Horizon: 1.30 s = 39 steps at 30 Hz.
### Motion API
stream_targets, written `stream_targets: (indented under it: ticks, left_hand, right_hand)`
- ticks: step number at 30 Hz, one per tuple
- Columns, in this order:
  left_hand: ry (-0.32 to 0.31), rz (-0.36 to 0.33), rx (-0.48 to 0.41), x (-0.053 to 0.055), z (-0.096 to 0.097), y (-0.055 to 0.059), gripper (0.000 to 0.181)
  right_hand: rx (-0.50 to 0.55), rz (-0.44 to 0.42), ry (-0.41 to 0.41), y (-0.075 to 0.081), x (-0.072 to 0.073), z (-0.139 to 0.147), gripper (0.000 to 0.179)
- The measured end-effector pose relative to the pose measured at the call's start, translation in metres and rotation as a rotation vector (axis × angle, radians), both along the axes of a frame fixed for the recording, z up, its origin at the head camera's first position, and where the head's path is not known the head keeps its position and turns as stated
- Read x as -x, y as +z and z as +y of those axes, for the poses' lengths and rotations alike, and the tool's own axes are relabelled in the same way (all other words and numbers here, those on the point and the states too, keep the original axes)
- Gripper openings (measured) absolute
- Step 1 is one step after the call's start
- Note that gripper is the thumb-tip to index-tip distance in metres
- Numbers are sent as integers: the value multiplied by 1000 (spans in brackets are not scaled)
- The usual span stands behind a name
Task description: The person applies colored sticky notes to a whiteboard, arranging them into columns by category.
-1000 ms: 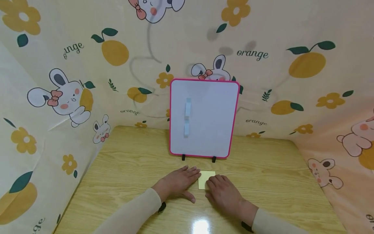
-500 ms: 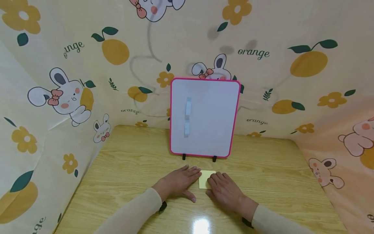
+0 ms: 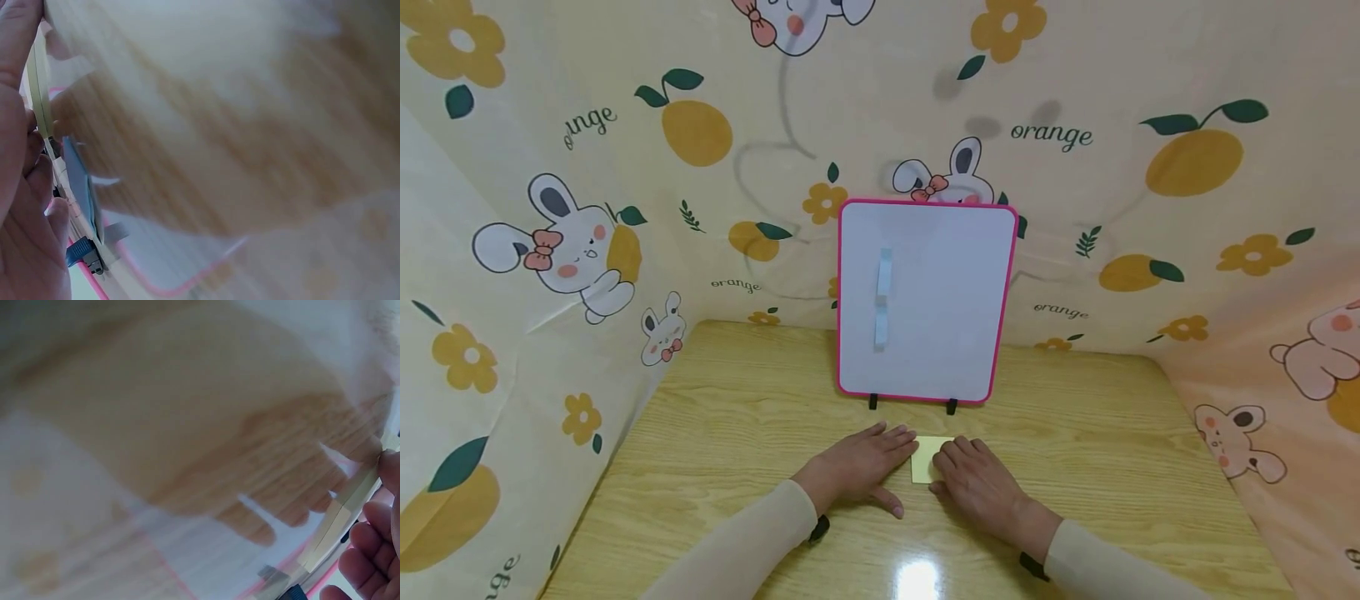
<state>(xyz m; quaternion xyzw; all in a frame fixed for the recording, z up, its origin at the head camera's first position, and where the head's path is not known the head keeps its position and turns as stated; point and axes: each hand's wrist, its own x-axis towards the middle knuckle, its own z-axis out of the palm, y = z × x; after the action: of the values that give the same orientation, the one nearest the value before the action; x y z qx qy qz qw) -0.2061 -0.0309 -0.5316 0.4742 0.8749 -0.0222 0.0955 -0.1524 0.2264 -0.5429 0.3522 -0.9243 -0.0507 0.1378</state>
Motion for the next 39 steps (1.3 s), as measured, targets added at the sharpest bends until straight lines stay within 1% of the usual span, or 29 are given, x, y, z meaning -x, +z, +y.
stream_targets:
  ticks: [6, 11, 14, 20, 24, 28, 34, 39]
  left_hand:
    - [6, -13, -5, 1, 0, -1, 107]
    - [6, -15, -7, 2, 1, -2, 108]
    - [7, -19, -10, 1, 1, -2, 108]
    - [8, -34, -19, 1, 1, -2, 108]
    - [9, -28, -17, 1, 1, -1, 109]
    - [13, -26, -22, 2, 1, -2, 109]
    - [6, -23, -28, 1, 0, -3, 109]
    - [5, -29, -25, 1, -1, -2, 109]
  right_hand:
    - [14, -16, -4, 2, 0, 0, 29]
    - [54, -31, 2, 4, -1, 3, 26]
    - [70, -25, 12, 5, -1, 6, 25]
    - [82, -11, 26, 3, -1, 11, 29]
    - [93, -5, 29, 2, -1, 14, 30]
    - [101, 6, 38, 1, -1, 15, 29]
    - [115, 56, 66, 1, 1, 15, 27]
    - [112, 46, 64, 2, 1, 14, 22]
